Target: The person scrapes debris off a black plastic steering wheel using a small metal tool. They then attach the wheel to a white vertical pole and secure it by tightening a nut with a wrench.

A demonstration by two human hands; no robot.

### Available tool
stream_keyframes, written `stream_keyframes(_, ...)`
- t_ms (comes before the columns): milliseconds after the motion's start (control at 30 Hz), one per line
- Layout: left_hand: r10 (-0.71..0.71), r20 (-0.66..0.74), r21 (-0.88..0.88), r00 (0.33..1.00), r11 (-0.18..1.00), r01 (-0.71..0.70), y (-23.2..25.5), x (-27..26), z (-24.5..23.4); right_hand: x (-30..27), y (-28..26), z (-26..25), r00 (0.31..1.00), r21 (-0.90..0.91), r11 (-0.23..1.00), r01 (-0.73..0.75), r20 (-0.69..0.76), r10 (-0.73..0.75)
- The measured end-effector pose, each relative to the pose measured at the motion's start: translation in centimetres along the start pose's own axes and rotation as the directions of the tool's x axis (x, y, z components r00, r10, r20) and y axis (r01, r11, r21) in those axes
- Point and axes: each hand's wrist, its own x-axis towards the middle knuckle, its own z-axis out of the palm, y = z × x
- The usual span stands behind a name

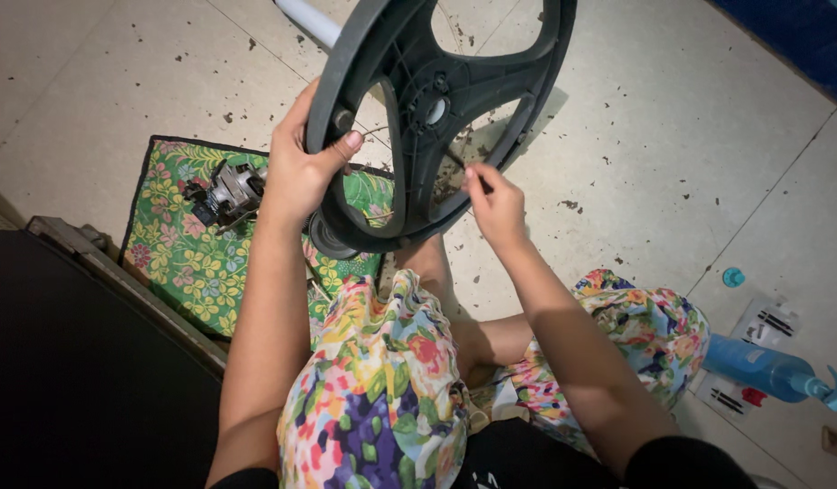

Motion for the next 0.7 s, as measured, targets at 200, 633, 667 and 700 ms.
stream_keyframes(200,0.026,0.022,-0.044,0.999,0.999,-0.025,-0.3,0.2,0.0,-0.1,0.5,0.4,0.95,-0.072,0.956,0.284,0.157,-0.27)
stream_keyframes(633,-0.001,0.002,-0.029,1.0,1.0,0.001,-0.3,0.1,-0.1,0.3,4.8,-1.2,0.999,0.283,0.959,0.023,-0.032,-0.014)
stream_keyframes(667,-0.002,0.0,-0.026,1.0,1.0,0.002,-0.4,0.1,0.0,-1.1,5.0,-1.1,0.998,0.35,0.936,0.038,0.038,-0.055)
stream_keyframes(700,-0.003,-0.002,-0.022,1.0,1.0,0.003,-0.5,0.1,0.1,-2.4,5.0,-1.1,0.99,0.417,0.908,0.046,0.105,-0.099)
